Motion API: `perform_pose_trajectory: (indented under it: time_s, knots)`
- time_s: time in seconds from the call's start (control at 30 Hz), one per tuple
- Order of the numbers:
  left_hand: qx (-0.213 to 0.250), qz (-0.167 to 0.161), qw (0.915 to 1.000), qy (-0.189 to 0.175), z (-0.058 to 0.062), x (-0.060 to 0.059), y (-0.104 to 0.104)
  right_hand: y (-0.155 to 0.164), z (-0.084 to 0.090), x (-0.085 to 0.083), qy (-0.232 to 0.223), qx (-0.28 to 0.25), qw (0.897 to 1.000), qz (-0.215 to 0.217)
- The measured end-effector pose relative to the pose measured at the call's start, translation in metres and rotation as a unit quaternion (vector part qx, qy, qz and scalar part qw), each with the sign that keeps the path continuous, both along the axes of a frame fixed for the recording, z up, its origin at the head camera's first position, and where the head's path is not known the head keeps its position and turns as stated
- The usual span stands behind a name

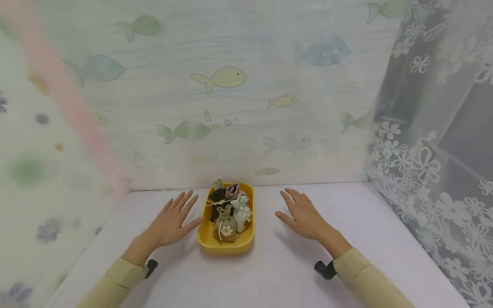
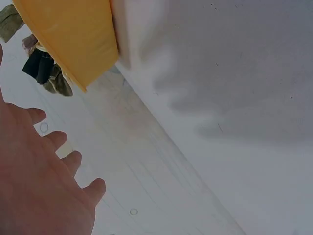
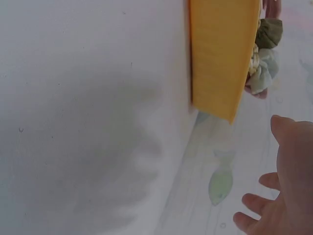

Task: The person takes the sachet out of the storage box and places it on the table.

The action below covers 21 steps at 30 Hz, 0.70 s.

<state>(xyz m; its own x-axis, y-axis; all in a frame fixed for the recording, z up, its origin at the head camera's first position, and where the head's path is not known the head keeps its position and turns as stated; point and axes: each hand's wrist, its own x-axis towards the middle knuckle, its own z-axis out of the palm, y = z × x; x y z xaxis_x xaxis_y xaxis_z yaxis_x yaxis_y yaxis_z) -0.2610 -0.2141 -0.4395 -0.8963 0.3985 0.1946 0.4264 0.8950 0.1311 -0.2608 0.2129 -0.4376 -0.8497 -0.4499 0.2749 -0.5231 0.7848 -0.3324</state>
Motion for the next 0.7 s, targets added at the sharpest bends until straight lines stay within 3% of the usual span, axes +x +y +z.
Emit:
perform_pose_trajectory:
  time_s: [0.2,0.4,0.7]
  knots:
    - [0.006,-0.002,1.0000,-0.006,-0.001,0.000,0.002,-0.002,0.001,0.005,-0.015,-0.015,1.000,0.002]
    - [0.018,-0.004,0.9994,-0.029,0.003,0.008,0.006,-0.002,0.000,0.009,-0.036,-0.037,0.999,0.007]
    - [0.022,-0.009,0.9994,-0.026,0.002,0.016,0.006,-0.009,0.000,0.010,-0.072,-0.074,0.994,0.022]
